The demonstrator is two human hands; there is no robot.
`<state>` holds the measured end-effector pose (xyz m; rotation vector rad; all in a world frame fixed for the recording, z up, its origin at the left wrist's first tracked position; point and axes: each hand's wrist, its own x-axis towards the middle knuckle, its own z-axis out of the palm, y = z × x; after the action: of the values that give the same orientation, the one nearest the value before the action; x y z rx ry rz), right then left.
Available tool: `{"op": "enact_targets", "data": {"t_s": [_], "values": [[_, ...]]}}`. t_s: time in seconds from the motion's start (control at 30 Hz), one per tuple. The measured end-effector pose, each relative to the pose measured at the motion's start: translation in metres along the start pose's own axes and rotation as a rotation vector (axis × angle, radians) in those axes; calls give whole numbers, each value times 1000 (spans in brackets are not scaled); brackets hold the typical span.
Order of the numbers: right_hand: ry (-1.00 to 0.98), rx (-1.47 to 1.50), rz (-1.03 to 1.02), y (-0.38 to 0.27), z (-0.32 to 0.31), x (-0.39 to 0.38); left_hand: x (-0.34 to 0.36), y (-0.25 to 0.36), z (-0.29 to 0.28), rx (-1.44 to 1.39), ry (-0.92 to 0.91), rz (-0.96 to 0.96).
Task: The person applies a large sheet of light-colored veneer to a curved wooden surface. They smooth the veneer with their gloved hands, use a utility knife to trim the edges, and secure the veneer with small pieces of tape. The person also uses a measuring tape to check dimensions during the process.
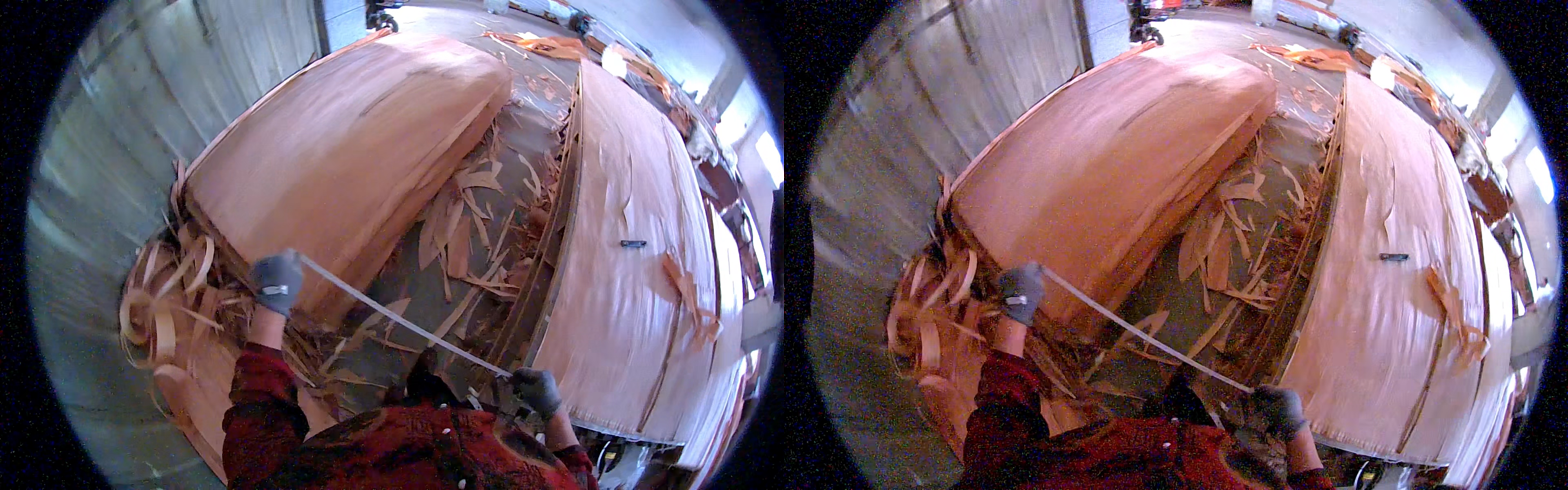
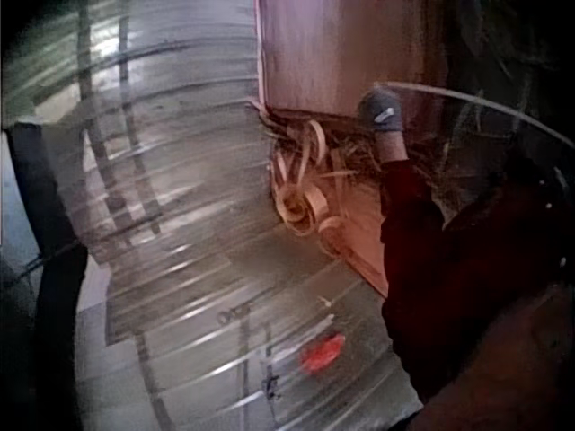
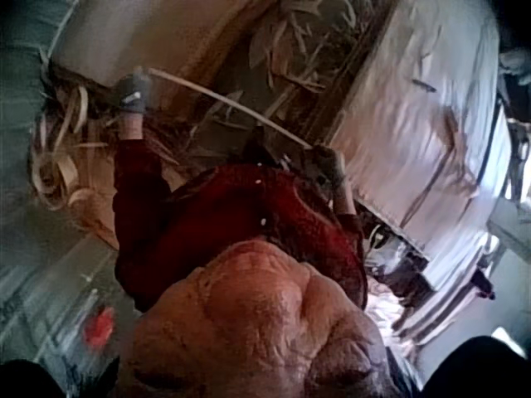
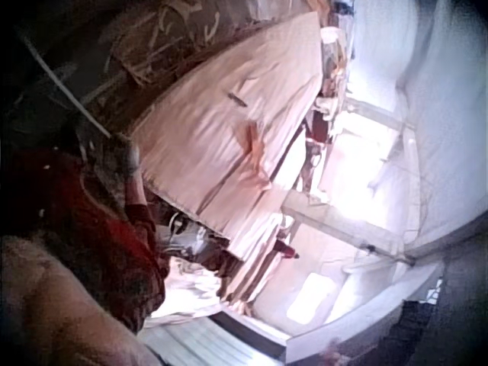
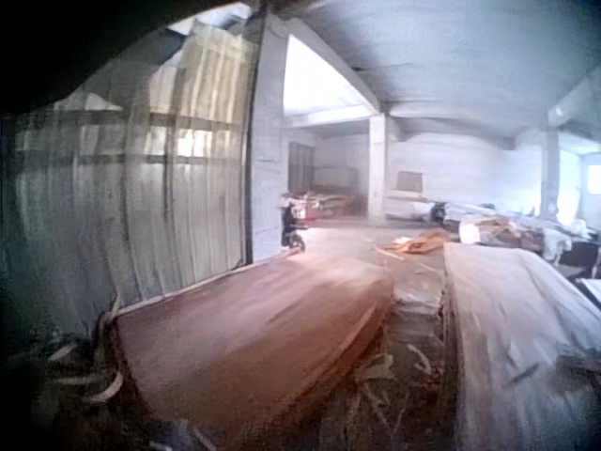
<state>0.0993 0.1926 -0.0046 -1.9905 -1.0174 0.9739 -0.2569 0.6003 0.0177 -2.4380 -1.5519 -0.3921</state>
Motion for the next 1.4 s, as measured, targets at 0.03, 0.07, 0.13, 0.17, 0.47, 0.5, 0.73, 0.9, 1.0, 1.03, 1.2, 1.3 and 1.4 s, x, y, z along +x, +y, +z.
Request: {"op": "enact_targets", "data": {"t_s": [0.03,0.07,0.13,0.17,0.47,0.5,0.73,0.9,1.0,1.03,1.2,1.3,1.4], "values": [[6,-125,-38,4,-1,15,22,-11,0,86,-16,-19],[-3,-255,-74,7,-4,34,36,-20,-1,177,-39,-52],[17,-312,-87,20,-4,66,54,-27,-8,127,-25,-86],[45,-441,-106,33,-3,89,65,-31,6,230,-6,-71],[-20,-417,-150,-55,-13,256,117,43,84,-182,-738,380],[-75,-352,-214,-82,-12,275,122,79,95,-299,-795,431],[-240,81,-310,-128,-8,375,240,271,112,-631,-914,937],[-16,181,-58,-107,-61,388,302,369,98,-541,-873,1243],[177,109,13,-84,-81,396,324,415,118,-697,-832,1330],[223,82,37,-78,-88,403,333,434,119,-623,-797,1404],[528,165,134,-43,-148,437,375,545,121,-399,-685,1613],[616,226,180,-27,-189,459,403,593,131,-465,-644,1640],[678,314,253,-9,-228,470,428,642,132,-524,-568,1617]]}}
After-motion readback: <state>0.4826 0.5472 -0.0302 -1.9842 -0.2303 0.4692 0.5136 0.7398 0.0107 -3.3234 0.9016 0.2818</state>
